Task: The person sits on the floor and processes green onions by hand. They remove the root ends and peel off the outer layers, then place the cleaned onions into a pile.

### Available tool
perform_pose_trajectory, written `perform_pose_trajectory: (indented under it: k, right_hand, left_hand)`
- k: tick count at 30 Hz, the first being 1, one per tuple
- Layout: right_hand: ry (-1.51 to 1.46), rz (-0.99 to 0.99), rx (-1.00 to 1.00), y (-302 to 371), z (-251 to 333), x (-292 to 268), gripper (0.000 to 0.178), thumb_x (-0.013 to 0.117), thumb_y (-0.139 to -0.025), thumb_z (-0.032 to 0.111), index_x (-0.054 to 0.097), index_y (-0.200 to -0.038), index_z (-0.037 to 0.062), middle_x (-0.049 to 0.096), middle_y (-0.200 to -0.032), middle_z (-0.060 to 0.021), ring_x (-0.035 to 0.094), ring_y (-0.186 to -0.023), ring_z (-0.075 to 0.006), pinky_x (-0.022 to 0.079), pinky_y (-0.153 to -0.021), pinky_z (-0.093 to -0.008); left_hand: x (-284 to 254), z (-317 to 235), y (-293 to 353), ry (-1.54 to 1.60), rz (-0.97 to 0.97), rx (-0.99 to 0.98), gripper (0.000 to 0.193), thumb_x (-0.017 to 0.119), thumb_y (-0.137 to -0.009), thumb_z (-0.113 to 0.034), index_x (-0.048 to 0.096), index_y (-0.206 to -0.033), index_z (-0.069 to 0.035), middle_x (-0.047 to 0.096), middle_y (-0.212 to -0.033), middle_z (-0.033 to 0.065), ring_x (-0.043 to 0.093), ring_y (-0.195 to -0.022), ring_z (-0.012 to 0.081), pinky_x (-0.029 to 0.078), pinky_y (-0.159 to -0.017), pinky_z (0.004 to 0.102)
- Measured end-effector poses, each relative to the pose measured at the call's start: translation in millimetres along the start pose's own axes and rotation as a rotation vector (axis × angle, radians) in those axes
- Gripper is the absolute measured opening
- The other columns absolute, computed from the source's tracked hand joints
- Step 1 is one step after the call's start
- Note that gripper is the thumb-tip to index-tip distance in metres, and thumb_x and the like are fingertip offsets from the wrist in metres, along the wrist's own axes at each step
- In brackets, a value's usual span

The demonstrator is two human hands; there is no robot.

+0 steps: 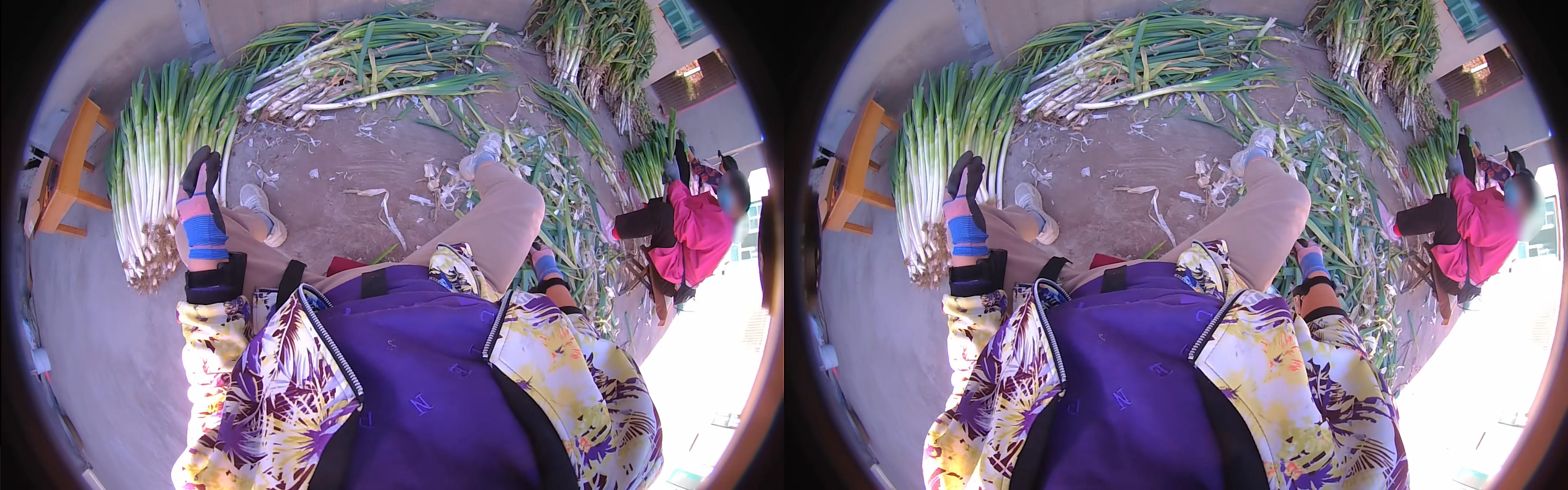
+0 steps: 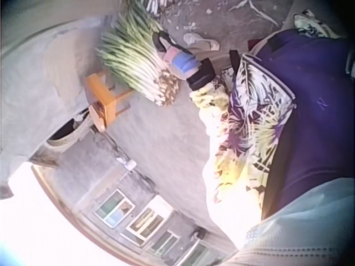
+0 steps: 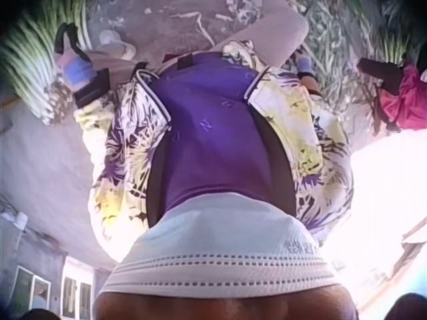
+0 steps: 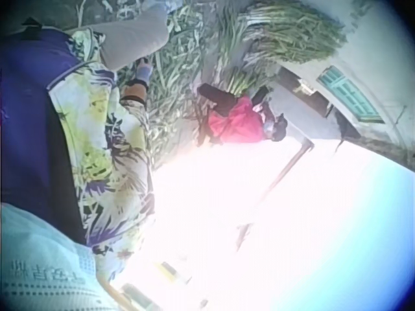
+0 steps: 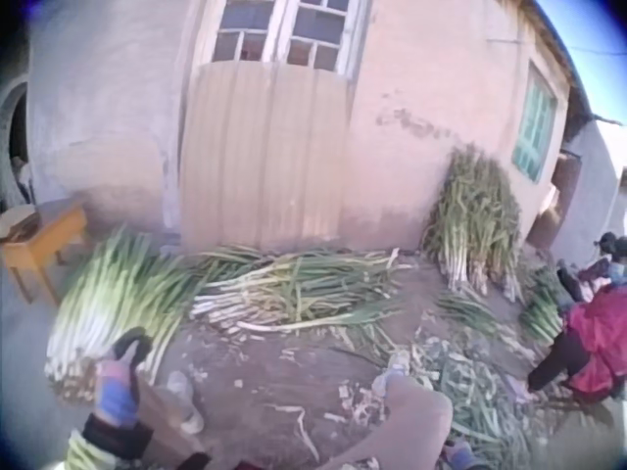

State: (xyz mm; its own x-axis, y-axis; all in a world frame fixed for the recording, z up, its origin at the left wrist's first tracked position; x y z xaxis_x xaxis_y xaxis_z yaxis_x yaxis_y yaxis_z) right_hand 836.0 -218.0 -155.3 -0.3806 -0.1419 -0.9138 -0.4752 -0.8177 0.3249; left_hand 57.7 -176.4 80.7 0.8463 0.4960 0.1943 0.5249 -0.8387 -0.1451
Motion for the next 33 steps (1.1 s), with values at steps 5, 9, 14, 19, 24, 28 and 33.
perform_pose_trajectory:
  k: [5, 9, 14, 19, 24, 28, 33]
  right_hand:
    - [-0.362, 0.139, 0.04, -21, -29, 36, 0.05, 0.066, -0.077, 0.038, 0.059, -0.11, 0.0001, 0.066, -0.096, -0.0156, 0.064, -0.088, -0.0241, 0.05, -0.077, -0.0331]
    - [-0.404, 0.143, 0.01, -60, -55, 54, 0.045, 0.064, -0.079, 0.035, 0.06, -0.11, 0.0024, 0.066, -0.097, -0.0138, 0.064, -0.087, -0.0222, 0.052, -0.072, -0.0335]
    - [0.304, 0.097, -0.448, -29, -34, 54, 0.034, 0.061, -0.083, 0.022, 0.058, -0.11, 0.002, 0.066, -0.098, -0.0101, 0.065, -0.084, -0.0209, 0.053, -0.071, -0.0322]
    - [-0.64, 0.472, 0.052, 20, 36, 93, 0.03, 0.053, -0.089, 0.02, 0.058, -0.106, -0.0045, 0.067, -0.098, -0.0099, 0.064, -0.086, -0.0254, 0.053, -0.076, -0.0359]
    - [-0.325, 0.238, 0.009, -25, -71, 70, 0.02, 0.059, -0.087, 0.012, 0.059, -0.099, -0.004, 0.067, -0.087, -0.0144, 0.066, -0.07, -0.0232, 0.054, -0.065, -0.0305]
    - [-0.633, 0.432, 0.203, 19, 2, 65, 0.02, 0.058, -0.087, 0.012, 0.058, -0.1, -0.0027, 0.067, -0.084, -0.0131, 0.066, -0.07, -0.0241, 0.055, -0.065, -0.0342]
    - [-0.634, 0.269, 0.028, -8, -33, 54, 0.018, 0.062, -0.083, 0.006, 0.06, -0.098, -0.0036, 0.066, -0.083, -0.012, 0.066, -0.07, -0.0249, 0.056, -0.064, -0.0346]
  left_hand:
    - [-5, 0, 1, -0.003, 0.041, 0.043, 0.035, 0.049, -0.093, -0.019, 0.051, -0.122, 0.001, 0.057, -0.116, 0.017, 0.054, -0.11, 0.0243, 0.041, -0.099, 0.0338]
    - [-16, -2, 10, 0.042, -0.034, 0.014, 0.033, 0.051, -0.091, -0.014, 0.052, -0.12, 0.003, 0.059, -0.114, 0.0166, 0.055, -0.109, 0.024, 0.04, -0.099, 0.0334]
    - [6, -24, 3, -0.091, -0.048, 0.028, 0.033, 0.051, -0.092, -0.018, 0.054, -0.119, 0.0, 0.06, -0.111, 0.0168, 0.057, -0.106, 0.0226, 0.042, -0.095, 0.032]
    - [-27, -39, 20, -0.205, -0.116, 0.066, 0.033, 0.051, -0.092, -0.019, 0.055, -0.119, 0.0, 0.062, -0.107, 0.0163, 0.058, -0.104, 0.0218, 0.042, -0.095, 0.031]
    - [10, -21, 6, -0.048, -0.02, 0.047, 0.032, 0.05, -0.093, -0.018, 0.055, -0.119, 0.001, 0.062, -0.107, 0.0167, 0.058, -0.103, 0.0215, 0.043, -0.094, 0.0306]
    - [-3, -34, 14, -0.119, -0.048, 0.05, 0.033, 0.049, -0.093, -0.018, 0.054, -0.119, 0.001, 0.061, -0.107, 0.0169, 0.058, -0.104, 0.0217, 0.043, -0.094, 0.0309]
    - [9, -38, 8, -0.189, -0.016, 0.118, 0.033, 0.047, -0.094, -0.02, 0.054, -0.12, 0.0, 0.061, -0.108, 0.0179, 0.057, -0.104, 0.0225, 0.043, -0.095, 0.0315]
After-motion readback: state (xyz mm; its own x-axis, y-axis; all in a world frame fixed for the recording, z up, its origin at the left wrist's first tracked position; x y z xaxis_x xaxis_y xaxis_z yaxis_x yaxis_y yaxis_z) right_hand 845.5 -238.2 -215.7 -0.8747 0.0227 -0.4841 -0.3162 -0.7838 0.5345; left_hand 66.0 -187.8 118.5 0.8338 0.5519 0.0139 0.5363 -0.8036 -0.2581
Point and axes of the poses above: each hand's wrist, its own y-axis away from the middle knuckle, its own x-axis out of the palm, z = x × y, the point moved 8 cm from there along -y, towards the middle knuckle
